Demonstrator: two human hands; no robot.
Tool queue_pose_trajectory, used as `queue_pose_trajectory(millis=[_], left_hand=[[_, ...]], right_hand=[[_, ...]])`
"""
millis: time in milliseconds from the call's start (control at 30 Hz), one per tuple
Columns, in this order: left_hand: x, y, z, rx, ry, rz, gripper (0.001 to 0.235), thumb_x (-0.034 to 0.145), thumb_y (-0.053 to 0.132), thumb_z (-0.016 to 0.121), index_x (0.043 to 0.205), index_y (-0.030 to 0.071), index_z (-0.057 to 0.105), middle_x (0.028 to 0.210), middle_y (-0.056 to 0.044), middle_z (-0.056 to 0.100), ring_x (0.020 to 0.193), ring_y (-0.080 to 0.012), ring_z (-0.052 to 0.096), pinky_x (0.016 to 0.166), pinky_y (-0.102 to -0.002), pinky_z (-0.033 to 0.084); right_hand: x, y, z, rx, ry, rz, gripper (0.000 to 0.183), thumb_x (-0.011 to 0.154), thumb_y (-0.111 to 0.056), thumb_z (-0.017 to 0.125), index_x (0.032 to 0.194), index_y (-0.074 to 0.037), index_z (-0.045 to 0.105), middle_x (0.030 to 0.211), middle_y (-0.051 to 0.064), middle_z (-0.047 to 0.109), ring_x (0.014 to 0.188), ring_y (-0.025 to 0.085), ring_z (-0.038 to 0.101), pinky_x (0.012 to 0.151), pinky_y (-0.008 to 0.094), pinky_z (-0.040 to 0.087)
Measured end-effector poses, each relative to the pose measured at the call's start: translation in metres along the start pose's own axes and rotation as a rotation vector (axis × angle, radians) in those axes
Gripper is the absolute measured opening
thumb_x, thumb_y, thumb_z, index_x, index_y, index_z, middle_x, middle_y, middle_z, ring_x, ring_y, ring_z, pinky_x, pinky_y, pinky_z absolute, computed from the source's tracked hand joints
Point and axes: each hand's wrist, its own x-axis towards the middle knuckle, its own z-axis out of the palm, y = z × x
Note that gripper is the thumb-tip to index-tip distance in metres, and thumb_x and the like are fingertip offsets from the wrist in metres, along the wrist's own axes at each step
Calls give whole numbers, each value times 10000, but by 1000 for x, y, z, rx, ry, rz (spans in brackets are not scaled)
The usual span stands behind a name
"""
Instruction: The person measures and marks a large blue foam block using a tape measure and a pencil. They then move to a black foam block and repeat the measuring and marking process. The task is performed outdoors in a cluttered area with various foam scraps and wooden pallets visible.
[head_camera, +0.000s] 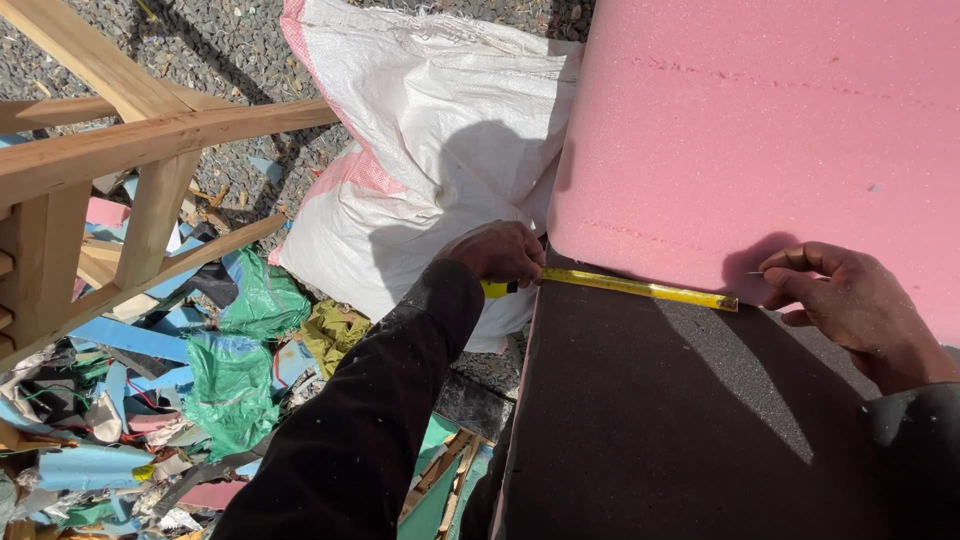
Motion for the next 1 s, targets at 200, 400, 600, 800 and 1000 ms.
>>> queue_pose_trajectory(millis=[200,400,600,800,1000], left_hand=[[-11,14,-2,-76,-7,-44,92,971,151,856,902,131,914,800,21,835,712,-92,719,769,-321,558],[-8,15,-3,-65,-9,-66,84,970,160,867,917,133,925,758,28,826,671,-72,706,788,-306,551],[-7,17,-3,-52,-18,-70,112,970,161,864,872,136,913,790,32,835,714,-78,704,802,-331,549],[-7,21,-5,-23,-16,-83,81,966,164,871,915,153,934,822,33,856,754,-83,725,806,-341,566],[6,12,-4,33,-32,-44,116,947,176,864,839,156,900,794,48,841,734,-86,708,784,-348,550]], right_hand=[[39,55,-14,-519,106,129,236,1047,-315,739,1148,-228,933,1017,74,901,922,276,768,829,446,584],[53,58,13,-816,54,85,256,977,-424,713,1142,-377,904,1193,47,913,1168,319,804,999,491,610],[50,51,18,-831,38,69,242,1025,-430,714,1173,-392,902,1203,20,907,1153,291,802,1002,483,624],[45,46,23,-854,19,35,262,1034,-394,691,1198,-385,895,1232,38,900,1177,320,803,1003,506,625],[62,58,25,-896,-2,40,231,1023,-400,742,1178,-428,911,1215,-11,915,1163,287,820,1011,479,633]])
